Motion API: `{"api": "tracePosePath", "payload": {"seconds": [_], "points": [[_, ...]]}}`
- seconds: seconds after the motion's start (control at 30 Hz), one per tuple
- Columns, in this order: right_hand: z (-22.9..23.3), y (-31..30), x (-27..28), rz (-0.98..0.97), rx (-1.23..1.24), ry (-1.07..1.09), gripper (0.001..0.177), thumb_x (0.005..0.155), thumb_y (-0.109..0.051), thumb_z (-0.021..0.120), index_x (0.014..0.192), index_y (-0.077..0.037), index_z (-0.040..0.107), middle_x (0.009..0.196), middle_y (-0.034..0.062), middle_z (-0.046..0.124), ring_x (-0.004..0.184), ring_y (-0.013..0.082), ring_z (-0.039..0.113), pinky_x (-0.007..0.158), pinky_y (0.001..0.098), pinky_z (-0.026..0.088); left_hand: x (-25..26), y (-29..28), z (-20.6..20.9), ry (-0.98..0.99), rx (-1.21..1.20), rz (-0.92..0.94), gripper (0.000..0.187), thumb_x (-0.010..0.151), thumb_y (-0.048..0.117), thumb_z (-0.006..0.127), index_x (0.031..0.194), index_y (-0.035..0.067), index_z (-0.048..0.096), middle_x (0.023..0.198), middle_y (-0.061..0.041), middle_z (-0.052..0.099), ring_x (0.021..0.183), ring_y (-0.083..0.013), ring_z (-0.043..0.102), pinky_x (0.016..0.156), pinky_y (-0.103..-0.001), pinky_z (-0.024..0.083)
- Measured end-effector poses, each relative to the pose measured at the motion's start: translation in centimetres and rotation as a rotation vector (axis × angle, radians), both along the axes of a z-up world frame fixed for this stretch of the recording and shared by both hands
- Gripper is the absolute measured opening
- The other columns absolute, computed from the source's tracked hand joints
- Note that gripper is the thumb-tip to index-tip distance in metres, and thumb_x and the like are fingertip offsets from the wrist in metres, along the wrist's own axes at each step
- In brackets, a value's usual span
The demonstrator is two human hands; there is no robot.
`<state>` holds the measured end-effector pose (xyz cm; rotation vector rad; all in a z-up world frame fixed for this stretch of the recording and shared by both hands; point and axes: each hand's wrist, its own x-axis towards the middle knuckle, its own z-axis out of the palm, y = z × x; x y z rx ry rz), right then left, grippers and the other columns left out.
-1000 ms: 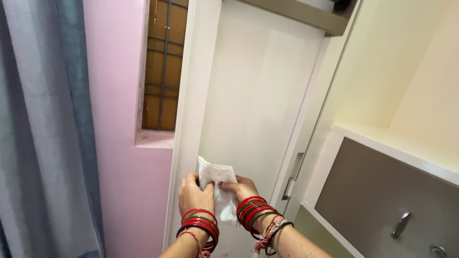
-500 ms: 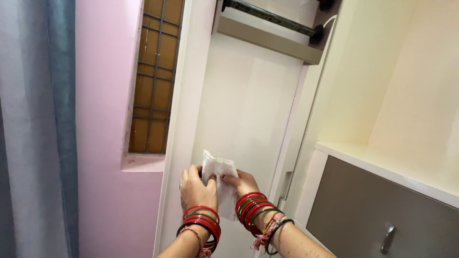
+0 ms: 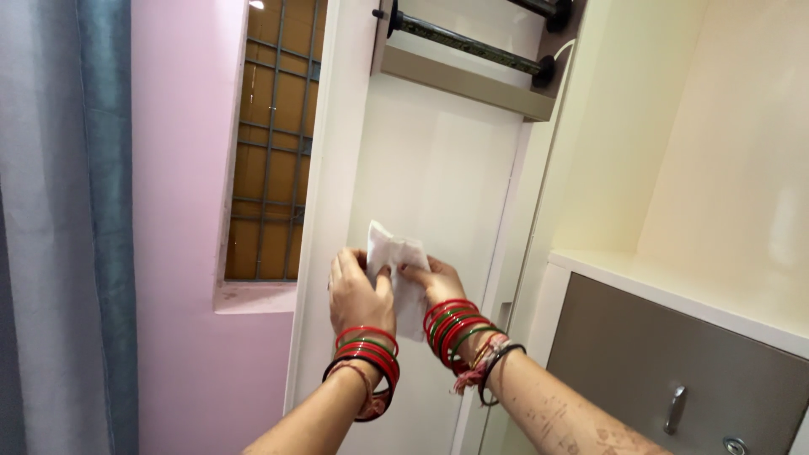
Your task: The person wipes the interior surfaces of a white wardrobe with a white cloth. They clean the door edges, shelves, and the area around a hanging rod, moving systematically from one section to another.
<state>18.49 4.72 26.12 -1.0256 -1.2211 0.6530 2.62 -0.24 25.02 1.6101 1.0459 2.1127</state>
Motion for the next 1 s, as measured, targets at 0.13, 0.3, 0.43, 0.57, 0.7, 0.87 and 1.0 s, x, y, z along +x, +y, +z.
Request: {"api": "tracePosePath", "payload": {"seconds": [0.13,0.3,0.43,0.57,0.7,0.87,1.0], "points": [[2.9,-0.8,-0.5,-0.008,0.03,0.005,0.031,0.088,-0.012,0.067,0.118,-0.002,0.071,0.103,0.0112,0.077,0.088,0.0236,0.074,0.08,0.0385,0.06,0.0,-0.4,1.8,-0.009,0.074,-0.016,0.029,0.085,0.015,0.071,0.108,0.005,0.057,0.108,-0.013,0.063,0.104,-0.034,0.062,0.089,-0.046,0.048],[5.4,-0.6,-0.2,0.094,0.1,0.094,0.029,0.091,-0.011,0.064,0.119,-0.003,0.069,0.104,0.0095,0.075,0.091,0.0222,0.073,0.082,0.0381,0.06,0.7,-0.4,3.4,0.022,0.228,0.07,0.031,0.084,0.011,0.071,0.112,0.006,0.058,0.112,-0.011,0.062,0.11,-0.0315,0.06,0.094,-0.045,0.047],[7.1,0.2,0.5,0.184,0.204,0.12,0.03,0.091,-0.007,0.063,0.12,-0.001,0.067,0.105,0.0104,0.075,0.093,0.0222,0.073,0.084,0.0372,0.061,1.5,-0.4,4.8,0.064,0.288,0.119,0.042,0.082,0.01,0.073,0.121,0.008,0.059,0.121,-0.011,0.058,0.119,-0.0312,0.055,0.1,-0.046,0.043],[9.5,0.5,0.9,0.208,0.247,0.117,0.031,0.092,-0.007,0.062,0.122,-0.002,0.067,0.107,0.0095,0.074,0.094,0.0212,0.072,0.085,0.037,0.06,2.2,-0.2,6.7,0.101,0.29,0.157,0.049,0.082,0.009,0.073,0.128,0.011,0.057,0.131,-0.01,0.053,0.126,-0.0303,0.05,0.101,-0.046,0.041],[11.6,0.2,1.1,0.18,0.288,0.101,0.031,0.094,-0.007,0.062,0.125,-0.002,0.065,0.109,0.0096,0.072,0.096,0.0208,0.07,0.087,0.037,0.059,2.3,0.2,8.0,0.117,0.361,0.189,0.058,0.081,0.008,0.072,0.135,0.013,0.051,0.144,-0.01,0.048,0.134,-0.0307,0.045,0.108,-0.051,0.035],[13.9,0.0,1.1,0.221,0.337,0.119,0.035,0.093,-0.004,0.058,0.127,-0.002,0.064,0.116,0.0109,0.072,0.102,0.0232,0.072,0.091,0.0379,0.06,2.6,1.2,9.7,0.127,0.501,0.239,0.067,0.079,0.006,0.071,0.14,0.018,0.046,0.154,-0.012,0.043,0.145,-0.0323,0.04,0.118,-0.057,0.024],[15.8,0.5,1.2,0.244,0.377,0.139,0.036,0.093,-0.004,0.056,0.128,-0.001,0.063,0.118,0.0128,0.073,0.105,0.0251,0.072,0.094,0.0387,0.06,3.1,1.8,10.9,0.13,0.512,0.282,0.071,0.081,0.009,0.073,0.145,0.025,0.045,0.149,-0.016,0.045,0.139,-0.0355,0.042,0.116,-0.059,0.023]]}}
